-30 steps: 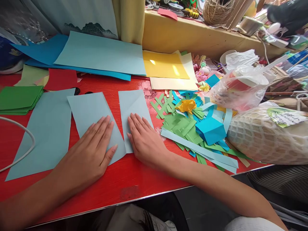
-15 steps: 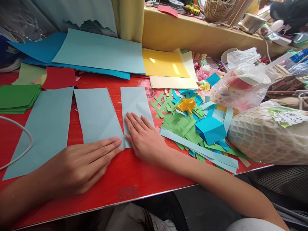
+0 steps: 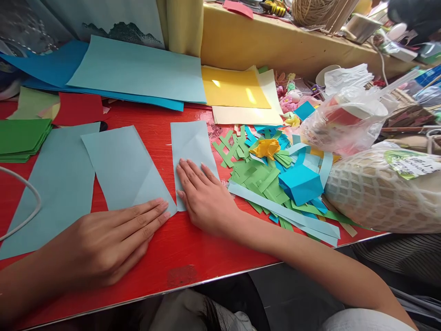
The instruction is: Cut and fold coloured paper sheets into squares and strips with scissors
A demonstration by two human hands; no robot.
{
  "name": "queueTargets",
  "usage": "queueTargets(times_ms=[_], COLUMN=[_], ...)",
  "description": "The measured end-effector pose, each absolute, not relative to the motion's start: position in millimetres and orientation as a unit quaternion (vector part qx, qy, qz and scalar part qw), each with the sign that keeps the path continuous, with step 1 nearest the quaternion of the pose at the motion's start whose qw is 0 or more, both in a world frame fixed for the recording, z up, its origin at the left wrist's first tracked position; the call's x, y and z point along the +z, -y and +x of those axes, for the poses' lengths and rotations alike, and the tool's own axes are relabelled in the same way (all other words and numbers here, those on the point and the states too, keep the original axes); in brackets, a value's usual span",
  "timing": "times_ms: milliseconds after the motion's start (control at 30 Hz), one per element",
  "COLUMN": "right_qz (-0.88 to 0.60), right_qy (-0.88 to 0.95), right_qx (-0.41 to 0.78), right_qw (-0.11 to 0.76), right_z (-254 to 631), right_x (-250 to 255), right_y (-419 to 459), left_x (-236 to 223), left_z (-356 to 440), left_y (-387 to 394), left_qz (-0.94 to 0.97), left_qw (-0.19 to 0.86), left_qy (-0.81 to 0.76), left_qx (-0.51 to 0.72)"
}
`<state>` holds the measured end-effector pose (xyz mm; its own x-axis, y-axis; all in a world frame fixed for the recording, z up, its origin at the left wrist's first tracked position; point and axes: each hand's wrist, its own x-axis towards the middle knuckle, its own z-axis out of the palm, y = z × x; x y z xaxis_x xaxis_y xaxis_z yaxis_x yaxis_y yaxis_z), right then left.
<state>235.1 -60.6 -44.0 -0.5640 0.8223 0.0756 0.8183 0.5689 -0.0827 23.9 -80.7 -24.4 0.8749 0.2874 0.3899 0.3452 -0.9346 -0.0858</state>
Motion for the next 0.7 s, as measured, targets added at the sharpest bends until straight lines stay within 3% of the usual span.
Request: queueTargets(times_ms=[333, 600, 700], right_qz=[-0.465, -0.44, -0.424], right_qy=[0.882, 0.894, 0.899], right_qx=[0.026, 0.01, 0.017], right_qw=[0.067, 0.081, 0.106], right_z=[236.2, 237.4, 238.2], right_x=[-44.0, -39.9, -35.3], right_y=[60.1, 63.0, 66.0], left_x=[-21.1, -19.6, -14.7], left_z=[19.6, 21.6, 19.1], left_y=[82.1, 81.9, 75.0], left_qz=[-0.966, -0.968, -0.942], left_qw=[0.068, -0.08, -0.007], left_qy=[0.135, 0.145, 0.26], left_qx=[-0.21, -0.188, -0.21])
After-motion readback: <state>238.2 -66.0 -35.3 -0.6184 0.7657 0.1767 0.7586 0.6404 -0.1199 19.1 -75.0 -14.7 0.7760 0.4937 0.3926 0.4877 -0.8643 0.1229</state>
